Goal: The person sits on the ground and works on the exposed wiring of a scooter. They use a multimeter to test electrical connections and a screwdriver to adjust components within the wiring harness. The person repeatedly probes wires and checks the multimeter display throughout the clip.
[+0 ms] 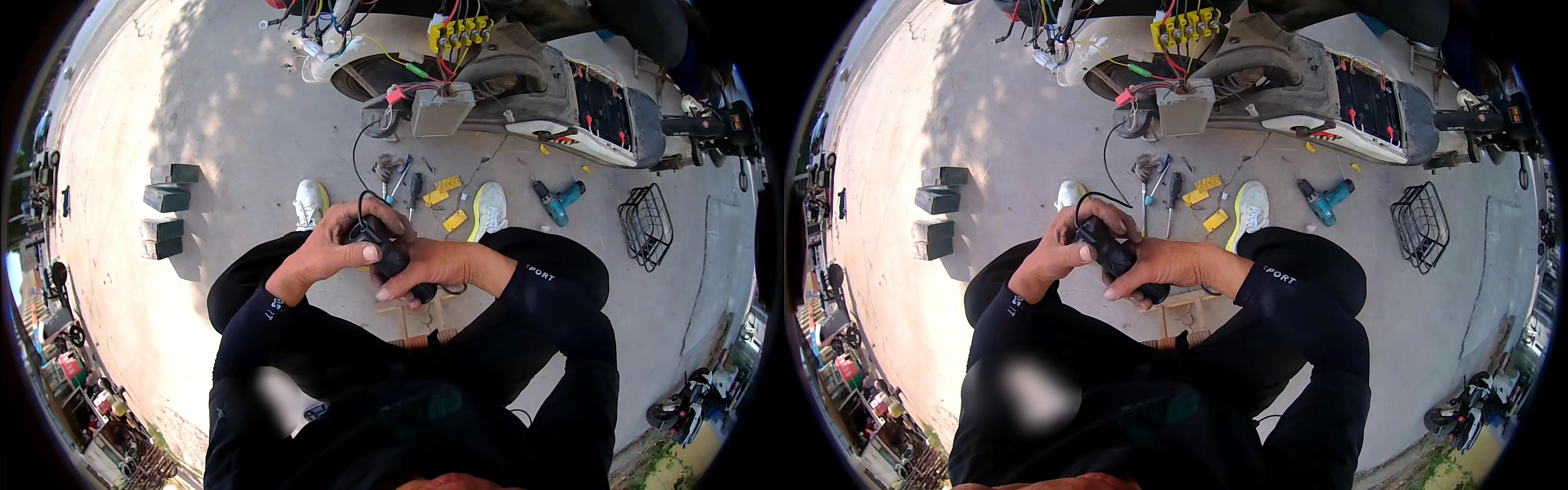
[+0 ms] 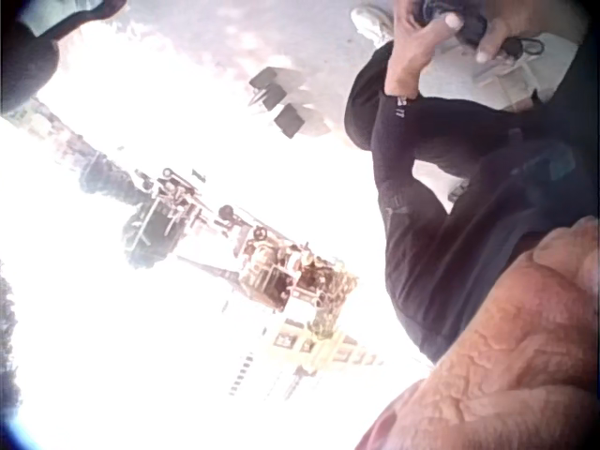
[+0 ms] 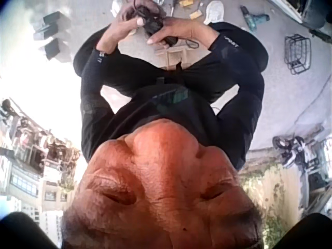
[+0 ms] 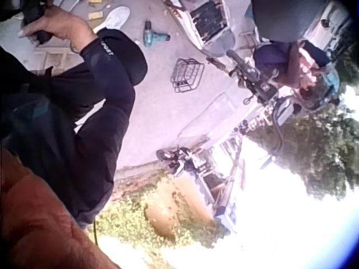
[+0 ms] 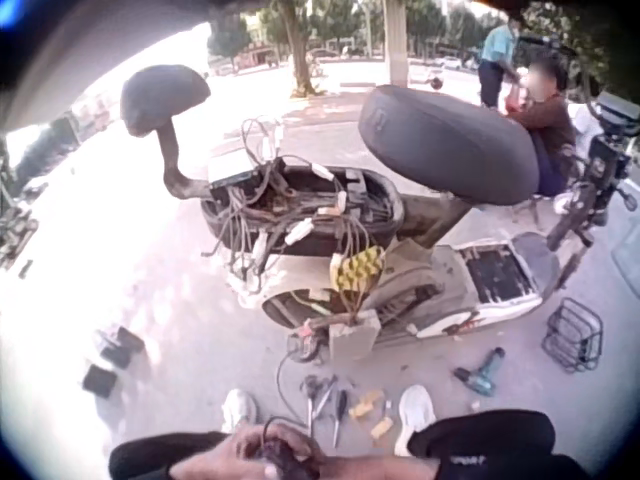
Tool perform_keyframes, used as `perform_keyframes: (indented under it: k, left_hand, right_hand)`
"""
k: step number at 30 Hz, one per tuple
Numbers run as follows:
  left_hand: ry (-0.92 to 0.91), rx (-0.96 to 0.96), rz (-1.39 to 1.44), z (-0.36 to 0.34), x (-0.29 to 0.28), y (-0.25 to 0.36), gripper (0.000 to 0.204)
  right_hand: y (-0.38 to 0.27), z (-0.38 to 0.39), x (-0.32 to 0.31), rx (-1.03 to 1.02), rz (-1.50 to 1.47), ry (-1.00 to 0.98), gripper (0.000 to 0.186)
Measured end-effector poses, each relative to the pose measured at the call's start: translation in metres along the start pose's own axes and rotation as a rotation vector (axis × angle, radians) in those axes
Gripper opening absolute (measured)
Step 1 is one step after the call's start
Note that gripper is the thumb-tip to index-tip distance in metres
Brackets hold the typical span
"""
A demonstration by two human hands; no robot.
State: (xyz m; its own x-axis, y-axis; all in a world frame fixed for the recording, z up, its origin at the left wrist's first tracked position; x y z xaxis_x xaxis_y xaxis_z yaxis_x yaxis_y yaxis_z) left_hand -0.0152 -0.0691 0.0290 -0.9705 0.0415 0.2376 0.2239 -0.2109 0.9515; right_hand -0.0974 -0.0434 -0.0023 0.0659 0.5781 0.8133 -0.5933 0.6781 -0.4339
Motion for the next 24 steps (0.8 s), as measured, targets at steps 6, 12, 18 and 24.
perform_keyframes:
  k: [6, 12, 18, 24]
  left_hand:
    - [0.212, -0.009, -0.049, -0.001, -0.011, -0.005, 0.051]
    - [0.427, -0.014, -0.073, 0.005, -0.022, -0.025, 0.046]
    - [0.501, -0.005, -0.102, 0.005, -0.02, -0.033, 0.043]
    - [0.489, -0.008, -0.401, 0.0, -0.021, -0.029, 0.052]
  right_hand:
    - [-0.022, 0.002, -0.04, -0.075, 0.359, 0.36, 0.031]
    - [-0.047, 0.008, -0.066, -0.123, 0.816, 0.654, 0.031]
    - [-0.061, 0.022, -0.066, -0.029, 1.017, 0.739, 0.026]
    - [-0.064, 0.028, -0.069, -0.025, 1.084, 0.743, 0.025]
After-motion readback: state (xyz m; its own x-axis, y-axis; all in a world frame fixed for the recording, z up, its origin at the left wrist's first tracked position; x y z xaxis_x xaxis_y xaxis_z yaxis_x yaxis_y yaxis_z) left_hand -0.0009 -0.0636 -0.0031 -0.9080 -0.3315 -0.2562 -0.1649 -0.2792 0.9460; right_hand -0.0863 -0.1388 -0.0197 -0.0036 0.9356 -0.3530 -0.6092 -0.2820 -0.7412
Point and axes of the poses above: each hand's wrist, its own z-axis away from the middle knuckle, its own x-axis out of the palm, y = z × x, the point moved 10 cm from there along -z, towards the middle knuckle, and after that the axes turned 11 degrees about -z, right-handed, at the moved point
